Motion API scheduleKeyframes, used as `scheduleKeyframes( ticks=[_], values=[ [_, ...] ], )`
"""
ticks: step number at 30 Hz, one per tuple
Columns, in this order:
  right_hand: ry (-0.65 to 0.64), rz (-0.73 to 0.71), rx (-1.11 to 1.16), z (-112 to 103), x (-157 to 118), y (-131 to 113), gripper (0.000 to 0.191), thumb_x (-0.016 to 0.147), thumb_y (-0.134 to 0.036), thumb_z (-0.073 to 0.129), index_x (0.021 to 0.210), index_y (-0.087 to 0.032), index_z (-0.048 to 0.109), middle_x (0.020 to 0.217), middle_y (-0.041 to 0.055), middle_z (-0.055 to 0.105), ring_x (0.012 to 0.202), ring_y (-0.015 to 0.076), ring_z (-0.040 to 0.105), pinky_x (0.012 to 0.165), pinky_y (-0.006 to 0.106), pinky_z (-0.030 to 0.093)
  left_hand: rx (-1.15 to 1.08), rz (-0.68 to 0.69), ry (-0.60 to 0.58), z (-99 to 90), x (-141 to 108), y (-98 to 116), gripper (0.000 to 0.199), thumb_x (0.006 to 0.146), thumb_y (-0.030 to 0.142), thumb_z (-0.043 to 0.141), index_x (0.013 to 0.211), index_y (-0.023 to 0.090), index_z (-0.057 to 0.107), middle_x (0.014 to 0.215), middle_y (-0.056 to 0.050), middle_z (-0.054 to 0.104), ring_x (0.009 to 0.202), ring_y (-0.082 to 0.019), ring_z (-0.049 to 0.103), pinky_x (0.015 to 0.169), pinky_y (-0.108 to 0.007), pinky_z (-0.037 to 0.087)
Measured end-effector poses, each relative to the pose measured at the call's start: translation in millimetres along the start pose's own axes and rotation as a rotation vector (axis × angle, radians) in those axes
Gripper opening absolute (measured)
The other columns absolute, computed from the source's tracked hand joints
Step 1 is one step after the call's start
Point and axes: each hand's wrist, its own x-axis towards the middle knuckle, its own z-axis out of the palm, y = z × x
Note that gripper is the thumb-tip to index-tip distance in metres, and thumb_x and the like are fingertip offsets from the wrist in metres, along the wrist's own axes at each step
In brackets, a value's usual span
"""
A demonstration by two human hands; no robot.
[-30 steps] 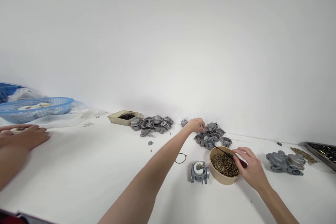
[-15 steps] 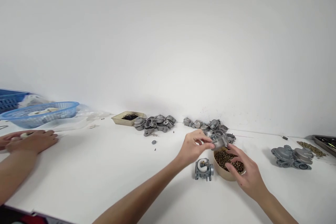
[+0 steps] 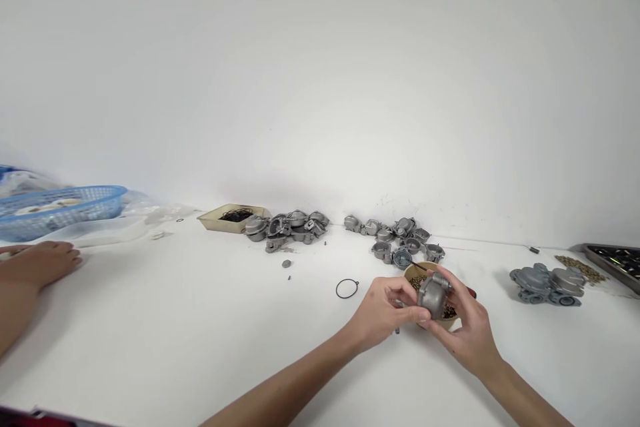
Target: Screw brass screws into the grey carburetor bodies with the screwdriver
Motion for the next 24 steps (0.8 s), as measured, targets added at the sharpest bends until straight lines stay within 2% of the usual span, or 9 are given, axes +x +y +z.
scheduleKeyframes(
  ticks=[3, 5, 8, 11, 13, 15, 17, 20, 24],
  values=[
    [-0.006, -0.067, -0.021, -3.6, 2.2, 2.0, 0.069, 0.093, -0.045, 0.075, 0.153, -0.026, 0.047, 0.137, 0.0120, 0.066, 0.115, 0.0305, 0.071, 0.090, 0.037, 0.064, 0.215, -0.007, -0.141, -19.1, 2.2, 13.9, 0.043, 0.073, 0.055, 0.089, 0.089, 0.017, 0.077, 0.088, -0.006, 0.077, 0.084, -0.020, 0.070, 0.073, -0.028, 0.053],
    [-0.016, -0.072, -0.051, -5.8, 4.6, 3.9, 0.070, 0.092, -0.041, 0.075, 0.154, -0.026, 0.045, 0.139, 0.0123, 0.065, 0.116, 0.0308, 0.071, 0.088, 0.037, 0.065, 0.434, 0.049, -0.234, -39.1, 3.7, 23.4, 0.042, 0.079, 0.056, 0.084, 0.102, 0.021, 0.080, 0.105, -0.008, 0.078, 0.097, -0.024, 0.070, 0.083, -0.032, 0.055],
    [-0.031, -0.079, -0.114, -7.4, 7.0, 5.9, 0.069, 0.091, -0.037, 0.073, 0.154, -0.027, 0.045, 0.141, 0.0118, 0.063, 0.121, 0.0317, 0.068, 0.087, 0.038, 0.065, 0.620, 0.132, -0.367, -70.2, 1.9, 26.3, 0.047, 0.083, 0.056, 0.082, 0.120, 0.029, 0.077, 0.130, -0.007, 0.072, 0.118, -0.027, 0.065, 0.104, -0.039, 0.049],
    [-0.041, -0.106, -0.171, -7.4, 7.0, 4.1, 0.068, 0.091, -0.035, 0.071, 0.154, -0.026, 0.045, 0.142, 0.0114, 0.062, 0.127, 0.0327, 0.063, 0.091, 0.041, 0.063, 0.735, 0.064, -0.406, -88.6, -5.1, 16.2, 0.052, 0.080, 0.057, 0.084, 0.127, 0.036, 0.073, 0.151, -0.005, 0.059, 0.138, -0.033, 0.053, 0.119, -0.048, 0.037],
    [-0.051, -0.093, -0.193, -7.3, 6.7, 0.6, 0.072, 0.091, -0.035, 0.070, 0.156, -0.027, 0.042, 0.142, 0.0114, 0.062, 0.127, 0.0323, 0.063, 0.094, 0.042, 0.062, 0.816, 0.004, -0.413, -91.0, -9.8, 8.8, 0.049, 0.080, 0.053, 0.086, 0.126, 0.040, 0.073, 0.155, -0.003, 0.055, 0.136, -0.034, 0.055, 0.120, -0.052, 0.035],
    [-0.060, -0.056, -0.183, -7.3, 6.7, -3.8, 0.073, 0.090, -0.035, 0.071, 0.155, -0.027, 0.040, 0.141, 0.0114, 0.062, 0.124, 0.0309, 0.065, 0.095, 0.040, 0.062, 0.876, -0.009, -0.396, -88.5, -12.7, 4.8, 0.044, 0.081, 0.050, 0.086, 0.122, 0.041, 0.074, 0.151, -0.002, 0.056, 0.126, -0.032, 0.061, 0.117, -0.052, 0.037],
    [-0.076, -0.017, -0.154, -7.4, 7.1, -7.6, 0.067, 0.088, -0.036, 0.071, 0.149, -0.027, 0.043, 0.139, 0.0108, 0.063, 0.118, 0.0290, 0.068, 0.091, 0.037, 0.062, 0.920, 0.005, -0.351, -85.4, -13.8, 4.0, 0.046, 0.079, 0.052, 0.086, 0.122, 0.041, 0.073, 0.144, -0.003, 0.059, 0.115, -0.030, 0.065, 0.111, -0.048, 0.043],
    [-0.114, 0.021, -0.132, -6.9, 7.1, -10.4, 0.059, 0.089, -0.038, 0.070, 0.142, -0.027, 0.046, 0.133, 0.0100, 0.066, 0.114, 0.0277, 0.069, 0.085, 0.034, 0.062, 0.983, 0.023, -0.303, -85.8, -14.1, 4.3, 0.063, 0.073, 0.064, 0.086, 0.129, 0.038, 0.070, 0.132, -0.005, 0.062, 0.096, -0.025, 0.068, 0.095, -0.039, 0.050],
    [-0.138, 0.032, -0.166, -4.5, 4.9, -8.3, 0.060, 0.088, -0.038, 0.069, 0.142, -0.026, 0.047, 0.130, 0.0099, 0.066, 0.106, 0.0269, 0.069, 0.081, 0.035, 0.060, 0.999, 0.087, -0.258, -95.5, -15.6, 1.9, 0.071, 0.071, 0.073, 0.083, 0.129, 0.033, 0.070, 0.109, -0.004, 0.067, 0.082, -0.020, 0.064, 0.078, -0.031, 0.048]
  ],
)
